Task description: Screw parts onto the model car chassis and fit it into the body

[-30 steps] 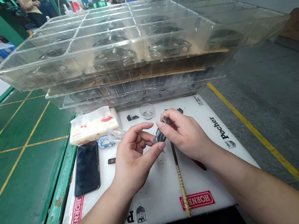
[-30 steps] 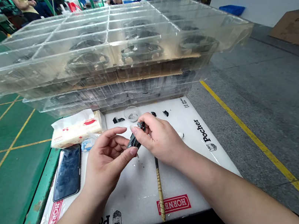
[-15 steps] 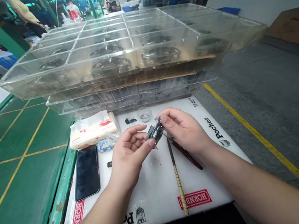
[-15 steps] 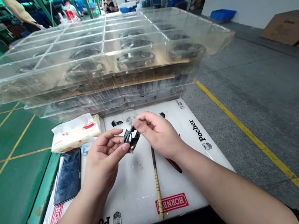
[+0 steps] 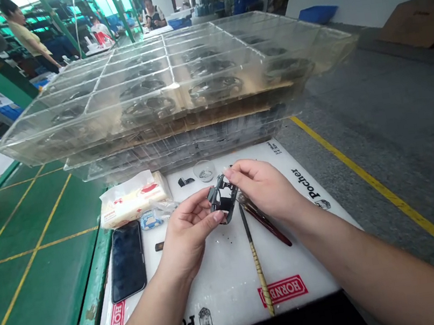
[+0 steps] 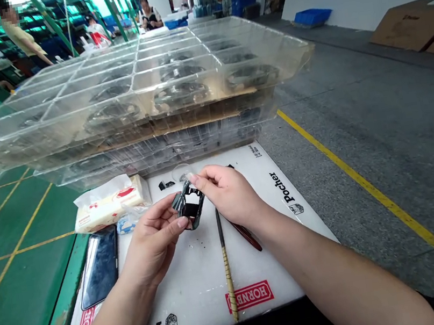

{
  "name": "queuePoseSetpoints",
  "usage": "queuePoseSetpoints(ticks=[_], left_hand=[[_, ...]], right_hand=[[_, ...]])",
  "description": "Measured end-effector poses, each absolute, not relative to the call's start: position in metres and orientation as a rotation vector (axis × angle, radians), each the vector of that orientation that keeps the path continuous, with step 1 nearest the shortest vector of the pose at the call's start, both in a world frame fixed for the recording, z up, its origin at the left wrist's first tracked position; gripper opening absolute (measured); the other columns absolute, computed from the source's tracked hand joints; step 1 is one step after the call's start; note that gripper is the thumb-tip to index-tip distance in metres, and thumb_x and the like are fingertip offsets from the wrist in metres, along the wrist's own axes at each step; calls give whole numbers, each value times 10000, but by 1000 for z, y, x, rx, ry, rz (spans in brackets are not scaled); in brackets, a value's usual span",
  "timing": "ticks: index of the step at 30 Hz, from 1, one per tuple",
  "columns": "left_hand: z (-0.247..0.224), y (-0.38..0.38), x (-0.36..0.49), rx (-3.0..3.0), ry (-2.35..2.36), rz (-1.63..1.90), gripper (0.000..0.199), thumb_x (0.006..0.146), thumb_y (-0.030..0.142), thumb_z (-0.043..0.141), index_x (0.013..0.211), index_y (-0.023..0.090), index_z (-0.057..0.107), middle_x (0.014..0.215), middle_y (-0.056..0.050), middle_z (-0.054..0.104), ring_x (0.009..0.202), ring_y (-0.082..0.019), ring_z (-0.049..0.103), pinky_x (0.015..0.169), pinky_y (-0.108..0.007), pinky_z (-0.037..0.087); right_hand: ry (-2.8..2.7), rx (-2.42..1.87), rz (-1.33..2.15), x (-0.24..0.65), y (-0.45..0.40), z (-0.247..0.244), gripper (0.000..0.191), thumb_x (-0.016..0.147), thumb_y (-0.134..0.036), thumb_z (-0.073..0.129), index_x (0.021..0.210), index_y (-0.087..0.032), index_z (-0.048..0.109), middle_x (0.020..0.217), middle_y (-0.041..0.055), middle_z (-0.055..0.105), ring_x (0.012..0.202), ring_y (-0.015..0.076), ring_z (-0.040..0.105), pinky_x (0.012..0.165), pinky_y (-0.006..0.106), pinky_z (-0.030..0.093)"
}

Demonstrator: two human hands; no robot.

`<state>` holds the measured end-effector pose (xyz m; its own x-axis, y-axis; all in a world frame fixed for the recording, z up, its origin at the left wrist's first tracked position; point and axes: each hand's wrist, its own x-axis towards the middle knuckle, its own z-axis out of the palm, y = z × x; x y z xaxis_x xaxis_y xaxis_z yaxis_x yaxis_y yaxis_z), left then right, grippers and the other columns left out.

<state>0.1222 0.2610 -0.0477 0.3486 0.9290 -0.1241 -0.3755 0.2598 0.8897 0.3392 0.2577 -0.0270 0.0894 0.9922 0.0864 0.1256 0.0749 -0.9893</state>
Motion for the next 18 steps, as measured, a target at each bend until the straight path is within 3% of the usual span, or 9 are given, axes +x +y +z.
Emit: queuePoseSetpoints(ticks=[3,7,11,18], left_hand=[[-45,260,122,897,736,1014,611,741,274,1143,1301,241,902,997,-29,841,848,-170,792,880,-330,674],[-41,262,120,850,760,969,564,884,467,1054,1341,197,862,942,-46,842,773,-186,781,824,-349,645],[-40,267,119,791,771,933,477,851,352,1070,1236,167,857,901,-53,850,666,-159,732,716,-302,586],[-39,268,120,720,737,939,392,860,335,1044,1167,156,879,905,-60,841,694,-166,733,670,-288,589]], right_hand=[[-1266,-1300,1012,338,256,-25,595,1050,-801,761,846,-244,711,811,4,691,759,199,584,720,356,464],[-1342,-1354,983,335,252,-22,525,1105,-718,715,869,-249,719,852,18,755,814,223,659,773,376,488],[-1406,-1338,967,333,250,-23,459,1153,-628,670,888,-254,707,878,18,784,852,231,697,823,388,497],[-1364,-1329,946,332,251,-26,500,1116,-707,715,916,-250,746,860,15,736,825,224,659,777,370,501]])
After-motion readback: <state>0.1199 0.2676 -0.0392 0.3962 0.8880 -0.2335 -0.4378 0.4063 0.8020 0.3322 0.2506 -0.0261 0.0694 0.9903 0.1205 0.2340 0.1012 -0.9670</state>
